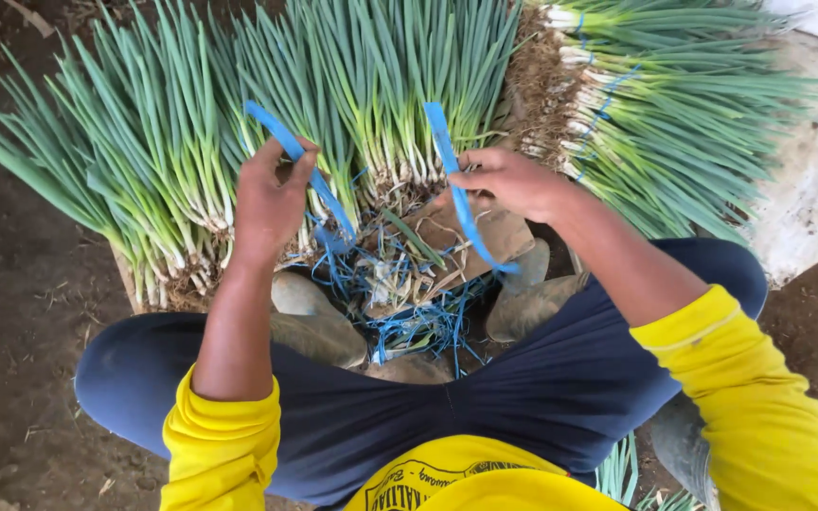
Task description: Tying bundles of green onions with blue plastic strips while sitting on the ground.
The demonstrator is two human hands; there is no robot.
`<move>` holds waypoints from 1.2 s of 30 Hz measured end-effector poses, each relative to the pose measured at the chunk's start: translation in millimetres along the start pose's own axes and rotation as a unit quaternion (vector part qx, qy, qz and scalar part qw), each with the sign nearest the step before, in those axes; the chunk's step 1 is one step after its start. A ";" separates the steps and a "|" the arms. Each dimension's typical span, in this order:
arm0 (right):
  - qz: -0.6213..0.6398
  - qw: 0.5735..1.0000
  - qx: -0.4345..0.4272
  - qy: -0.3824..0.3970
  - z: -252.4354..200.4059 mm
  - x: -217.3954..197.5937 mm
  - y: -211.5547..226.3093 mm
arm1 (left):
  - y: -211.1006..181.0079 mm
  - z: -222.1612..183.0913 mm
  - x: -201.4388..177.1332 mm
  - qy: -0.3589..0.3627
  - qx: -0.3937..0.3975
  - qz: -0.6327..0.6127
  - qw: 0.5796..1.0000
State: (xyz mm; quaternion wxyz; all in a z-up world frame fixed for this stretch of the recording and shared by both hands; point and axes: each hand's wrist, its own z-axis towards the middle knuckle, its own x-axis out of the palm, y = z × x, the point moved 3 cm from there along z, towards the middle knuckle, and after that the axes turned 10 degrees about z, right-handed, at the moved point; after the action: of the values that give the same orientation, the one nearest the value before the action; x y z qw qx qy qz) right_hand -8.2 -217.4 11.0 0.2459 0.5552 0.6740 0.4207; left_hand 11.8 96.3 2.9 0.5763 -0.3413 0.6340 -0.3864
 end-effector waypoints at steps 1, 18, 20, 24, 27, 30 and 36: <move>-0.001 1.000 -0.003 -0.001 2.1 -5.2 -5.1 | -11.2 0.4 5.3 -0.001 0.004 0.000 1.000; -0.137 0.988 -0.073 -0.015 -8.6 -15.1 -58.5 | 1.9 -25.9 127.6 0.342 0.006 0.064 0.938; -0.115 0.991 -0.059 -0.032 -13.7 -9.8 -59.5 | 6.1 -15.0 135.6 0.334 0.001 0.014 0.943; -0.065 0.994 -0.058 -0.064 -15.0 -10.1 -78.8 | -2.7 -13.6 146.8 0.305 0.020 -0.079 0.949; -0.063 0.993 -0.077 -0.070 -3.5 -12.2 -89.8 | 4.8 -4.0 152.2 0.277 0.061 -0.049 0.958; -0.038 0.994 -0.094 -0.044 -5.7 -11.7 -86.3 | 5.6 -2.3 158.7 0.260 0.071 -0.059 0.961; -0.009 0.997 -0.070 -0.040 -14.0 -5.3 -72.0 | 24.2 1.3 161.1 0.286 0.053 -0.088 0.953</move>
State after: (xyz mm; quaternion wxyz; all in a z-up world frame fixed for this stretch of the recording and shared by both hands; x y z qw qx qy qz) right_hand -57.0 -228.6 -42.8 0.3143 0.5469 0.6377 0.4422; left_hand -3.1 -34.0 -93.8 0.3518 -0.2400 0.7180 -0.5506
